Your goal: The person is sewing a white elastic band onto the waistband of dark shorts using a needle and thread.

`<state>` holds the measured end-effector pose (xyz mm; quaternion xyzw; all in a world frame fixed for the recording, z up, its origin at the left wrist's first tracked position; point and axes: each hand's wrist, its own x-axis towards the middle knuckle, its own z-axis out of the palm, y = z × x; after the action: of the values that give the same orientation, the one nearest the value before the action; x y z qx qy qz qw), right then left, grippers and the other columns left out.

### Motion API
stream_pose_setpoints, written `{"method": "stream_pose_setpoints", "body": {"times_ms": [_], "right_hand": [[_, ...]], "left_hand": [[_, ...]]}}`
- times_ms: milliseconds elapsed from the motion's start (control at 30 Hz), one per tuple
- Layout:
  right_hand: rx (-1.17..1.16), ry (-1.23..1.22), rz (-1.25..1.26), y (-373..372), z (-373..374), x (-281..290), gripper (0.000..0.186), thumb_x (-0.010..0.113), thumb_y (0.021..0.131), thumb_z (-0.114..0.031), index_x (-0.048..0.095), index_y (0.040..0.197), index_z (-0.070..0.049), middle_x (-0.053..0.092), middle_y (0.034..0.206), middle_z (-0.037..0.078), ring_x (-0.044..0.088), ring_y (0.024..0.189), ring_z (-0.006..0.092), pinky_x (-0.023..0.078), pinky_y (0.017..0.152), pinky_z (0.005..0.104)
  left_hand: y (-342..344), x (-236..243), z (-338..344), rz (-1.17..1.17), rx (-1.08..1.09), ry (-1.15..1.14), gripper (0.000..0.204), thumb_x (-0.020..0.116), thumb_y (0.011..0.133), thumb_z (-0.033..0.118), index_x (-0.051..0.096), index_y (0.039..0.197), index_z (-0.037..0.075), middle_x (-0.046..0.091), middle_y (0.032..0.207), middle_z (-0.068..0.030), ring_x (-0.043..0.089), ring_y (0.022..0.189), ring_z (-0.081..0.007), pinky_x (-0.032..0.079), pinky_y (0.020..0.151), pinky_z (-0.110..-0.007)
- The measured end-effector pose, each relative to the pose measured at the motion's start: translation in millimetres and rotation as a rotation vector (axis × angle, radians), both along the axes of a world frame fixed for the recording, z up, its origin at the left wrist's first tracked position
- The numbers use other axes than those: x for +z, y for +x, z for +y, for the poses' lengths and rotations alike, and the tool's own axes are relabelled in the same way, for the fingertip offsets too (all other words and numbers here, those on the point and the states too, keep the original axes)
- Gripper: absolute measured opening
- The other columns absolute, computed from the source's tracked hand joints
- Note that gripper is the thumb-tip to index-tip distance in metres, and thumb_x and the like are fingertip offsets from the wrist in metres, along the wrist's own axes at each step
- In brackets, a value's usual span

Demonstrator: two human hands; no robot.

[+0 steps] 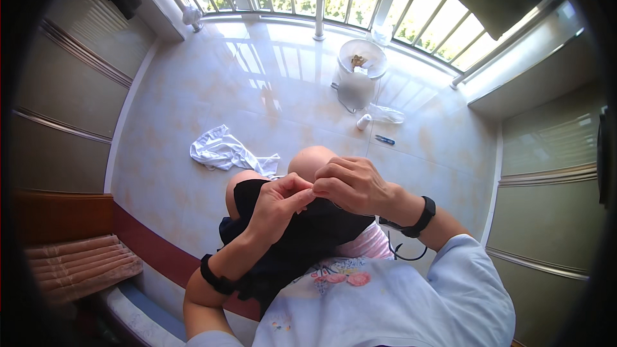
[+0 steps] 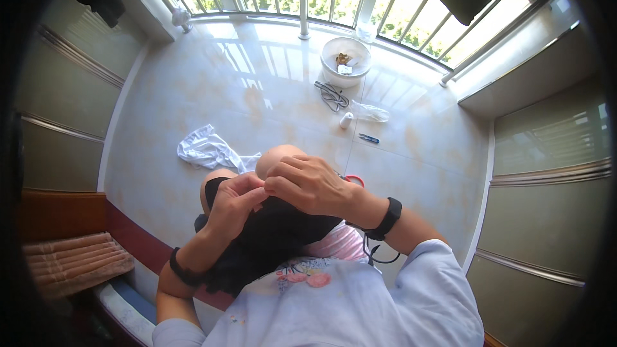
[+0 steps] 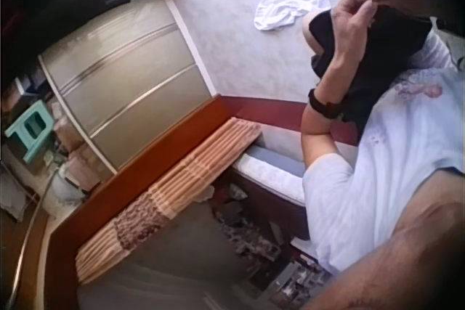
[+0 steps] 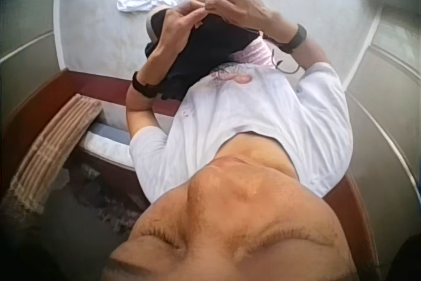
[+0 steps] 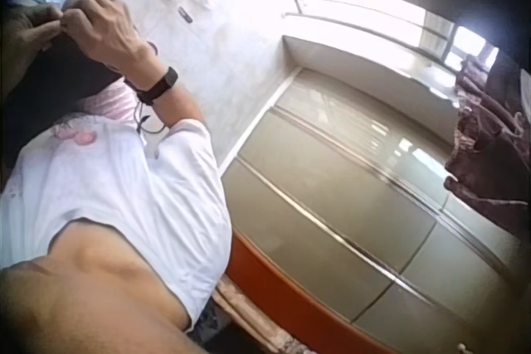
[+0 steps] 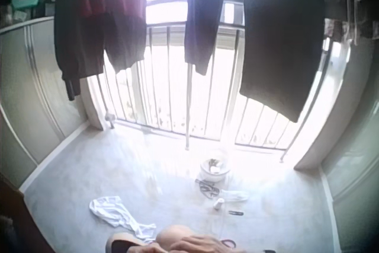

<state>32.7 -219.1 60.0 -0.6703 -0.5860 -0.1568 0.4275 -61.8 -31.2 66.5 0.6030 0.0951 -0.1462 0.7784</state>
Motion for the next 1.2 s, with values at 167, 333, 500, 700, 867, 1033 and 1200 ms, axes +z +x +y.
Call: {"method": "stream_pose_setpoints", "body": {"times_ms": [167,333,500,700,867,1033,1200], "right_hand": [[0.012,0.001,-0.148,-8.0,11.5,14.9,0.014,0.068,0.087,-0.008,0.055,0.090,-0.007,0.059,0.088,0.007,0.057,0.065,0.0241,0.047,0.057,0.0331],[0.008,0.091,1.213,-49.5,-36.5,69.3,0.014,0.038,0.106,-0.010,0.049,0.102,-0.002,0.064,0.075,0.006,0.054,0.054,0.0080,0.044,0.050,0.0223],[-0.055,0.489,1.459,-43.0,-158.7,111.9,0.021,0.038,0.109,-0.022,0.048,0.102,-0.005,0.035,0.055,0.000,0.034,0.036,0.0107,0.032,0.030,0.0243],[-0.382,1.239,0.456,-68.3,-478.5,195.3,0.023,0.042,0.101,-0.005,0.047,0.079,-0.001,0.026,0.064,0.000,0.036,0.058,0.0141,0.046,0.109,0.0561],[-1.309,1.090,-0.244,-96.0,-612.3,201.4,0.028,0.038,0.097,-0.008,0.051,0.078,0.008,0.058,0.068,0.015,0.062,0.067,0.0266,0.050,0.101,0.0515],[-2.092,0.835,-0.388,-126.7,-617.2,167.7,0.037,0.040,0.098,-0.018,0.058,0.089,0.012,0.070,0.070,0.018,0.072,0.073,0.0271,0.057,0.080,0.0372],[-2.388,0.614,-0.349,-156.0,-670.6,137.1,0.034,0.044,0.099,-0.024,0.064,0.099,0.004,0.074,0.079,0.013,0.073,0.076,0.0238,0.055,0.077,0.0351]], "left_hand": [[9.1,-17.0,-7.3,0.065,0.056,-0.134,0.011,0.066,0.094,0.012,0.068,0.094,0.001,0.063,0.078,0.0014,0.053,0.066,-0.0037,0.042,0.061,-0.018],[9.5,-18.1,5.5,0.085,0.209,0.088,0.010,0.067,0.093,0.010,0.069,0.094,0.000,0.064,0.077,0.0011,0.053,0.065,-0.0037,0.041,0.059,-0.018],[7.5,-12.2,15.4,0.039,0.189,0.153,0.011,0.067,0.093,0.010,0.069,0.094,-0.001,0.064,0.077,0.0010,0.053,0.065,-0.0041,0.042,0.060,-0.018],[26.9,-23.5,3.5,0.022,0.134,0.142,0.011,0.066,0.092,0.009,0.069,0.094,-0.001,0.064,0.077,0.0009,0.053,0.066,-0.0042,0.042,0.060,-0.018],[33.5,-28.5,6.8,0.042,0.133,0.150,0.011,0.066,0.092,0.009,0.069,0.094,-0.001,0.064,0.077,0.0011,0.053,0.066,-0.0042,0.042,0.061,-0.018],[38.4,-28.1,7.4,0.036,0.135,0.177,0.010,0.067,0.092,0.009,0.070,0.094,0.000,0.065,0.078,0.0015,0.054,0.066,-0.0042,0.042,0.061,-0.018],[37.1,-28.7,11.8,0.027,0.148,0.165,0.010,0.067,0.091,0.009,0.070,0.094,0.000,0.065,0.078,0.0017,0.054,0.066,-0.0042,0.042,0.061,-0.018]]}}
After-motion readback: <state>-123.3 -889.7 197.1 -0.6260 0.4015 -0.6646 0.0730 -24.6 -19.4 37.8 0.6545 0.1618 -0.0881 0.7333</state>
